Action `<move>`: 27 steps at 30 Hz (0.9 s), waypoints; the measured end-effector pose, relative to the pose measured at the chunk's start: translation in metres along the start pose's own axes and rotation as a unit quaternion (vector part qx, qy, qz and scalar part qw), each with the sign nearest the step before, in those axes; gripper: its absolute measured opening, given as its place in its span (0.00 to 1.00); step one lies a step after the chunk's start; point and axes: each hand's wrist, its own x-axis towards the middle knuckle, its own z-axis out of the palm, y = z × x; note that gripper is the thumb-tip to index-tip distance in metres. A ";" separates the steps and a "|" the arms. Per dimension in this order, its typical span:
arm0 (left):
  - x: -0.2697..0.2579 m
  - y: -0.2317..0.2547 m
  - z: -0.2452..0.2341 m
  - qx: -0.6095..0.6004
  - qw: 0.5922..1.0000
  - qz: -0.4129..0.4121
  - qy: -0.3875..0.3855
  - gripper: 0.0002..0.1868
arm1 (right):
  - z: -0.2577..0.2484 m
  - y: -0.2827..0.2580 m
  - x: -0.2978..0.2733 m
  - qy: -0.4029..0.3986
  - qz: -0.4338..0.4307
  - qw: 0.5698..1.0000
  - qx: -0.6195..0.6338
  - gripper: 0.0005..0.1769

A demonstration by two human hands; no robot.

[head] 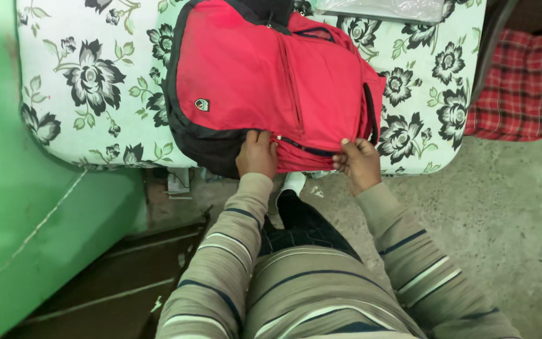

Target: The person packs a red backpack with daily essentials. They place a coiled orange cable, a black rectangular object, a cylindrical container, light blue headphones, and a black pouch into the bag, then zip it closed.

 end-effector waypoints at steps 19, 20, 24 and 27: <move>0.011 0.003 -0.004 0.029 0.989 0.111 -0.091 0.14 | 0.022 0.045 0.002 -0.067 -0.234 0.855 -0.458 0.17; 0.012 0.003 -0.004 0.028 0.989 0.109 -0.093 0.14 | 0.026 0.041 0.005 -0.074 -0.297 0.835 -0.457 0.18; 0.010 0.000 -0.003 0.006 0.992 0.107 -0.072 0.15 | 0.045 0.034 0.014 -0.075 -0.333 0.788 -0.512 0.18; 0.009 -0.006 -0.003 -0.027 0.992 0.100 -0.071 0.18 | 0.058 0.038 0.022 -0.067 -0.312 0.750 -0.580 0.21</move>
